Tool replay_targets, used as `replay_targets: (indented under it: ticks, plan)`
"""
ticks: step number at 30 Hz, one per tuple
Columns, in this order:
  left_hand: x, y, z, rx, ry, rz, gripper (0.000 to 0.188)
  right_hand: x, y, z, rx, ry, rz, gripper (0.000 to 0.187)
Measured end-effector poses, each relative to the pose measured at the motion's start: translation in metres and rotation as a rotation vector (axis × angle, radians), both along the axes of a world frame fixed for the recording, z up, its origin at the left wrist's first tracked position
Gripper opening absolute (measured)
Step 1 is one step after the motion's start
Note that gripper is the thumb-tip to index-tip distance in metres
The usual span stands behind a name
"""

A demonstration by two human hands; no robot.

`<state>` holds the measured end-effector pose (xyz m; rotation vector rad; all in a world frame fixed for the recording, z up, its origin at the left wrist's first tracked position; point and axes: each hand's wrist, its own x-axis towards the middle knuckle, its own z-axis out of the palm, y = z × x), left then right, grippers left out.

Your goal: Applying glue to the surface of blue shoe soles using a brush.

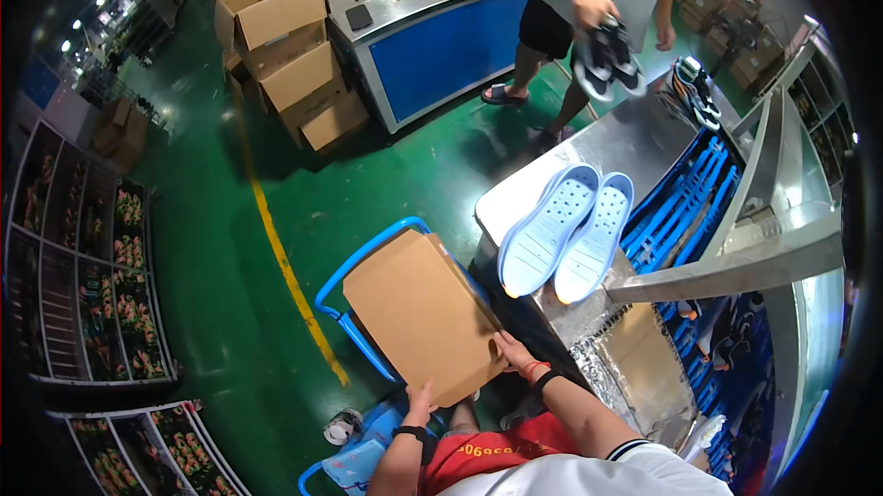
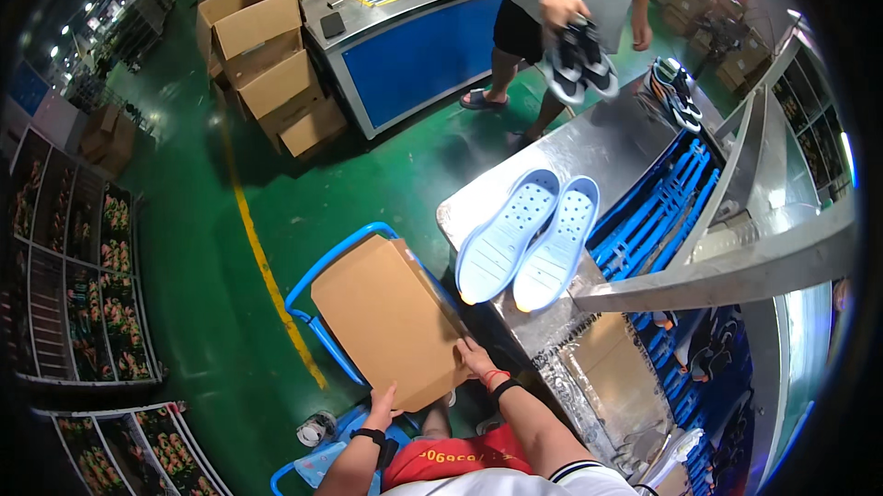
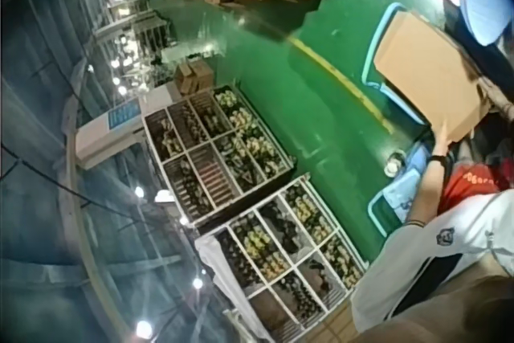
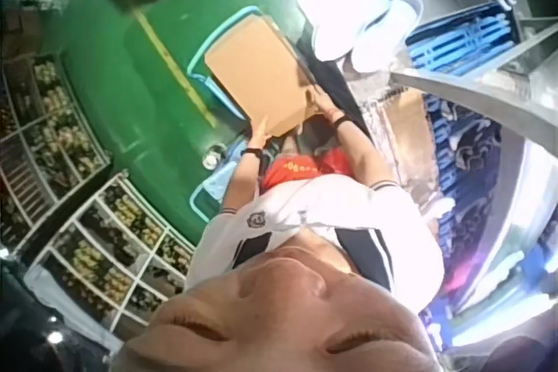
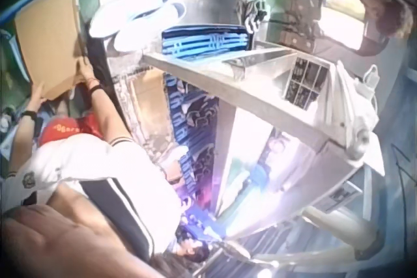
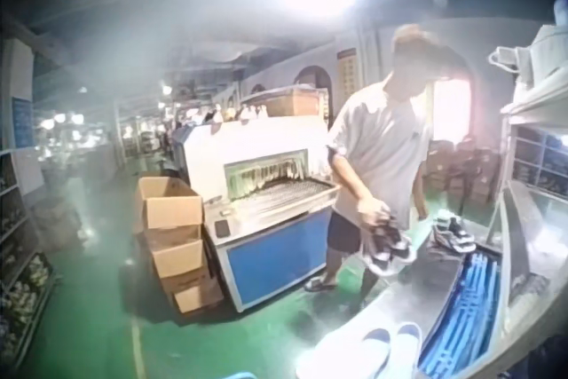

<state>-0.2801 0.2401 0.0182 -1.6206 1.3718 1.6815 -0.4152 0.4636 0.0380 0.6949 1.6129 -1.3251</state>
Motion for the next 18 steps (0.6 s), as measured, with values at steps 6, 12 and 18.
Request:
replay_targets:
  ticks: [6,12,18]
  plan:
    - [0.005,-0.001,-0.019,-0.037,-0.023,0.065,0.072,0.002,-0.006,-0.053,0.019,0.329,0.345,0.063]
    - [-0.003,-0.015,-0.022,-0.002,-0.042,0.139,0.073,-0.011,-0.022,-0.025,0.131,0.416,0.415,0.059]
    - [-0.008,-0.014,-0.011,-0.011,0.03,0.1,0.074,-0.009,-0.02,-0.038,0.159,0.437,0.334,0.065]
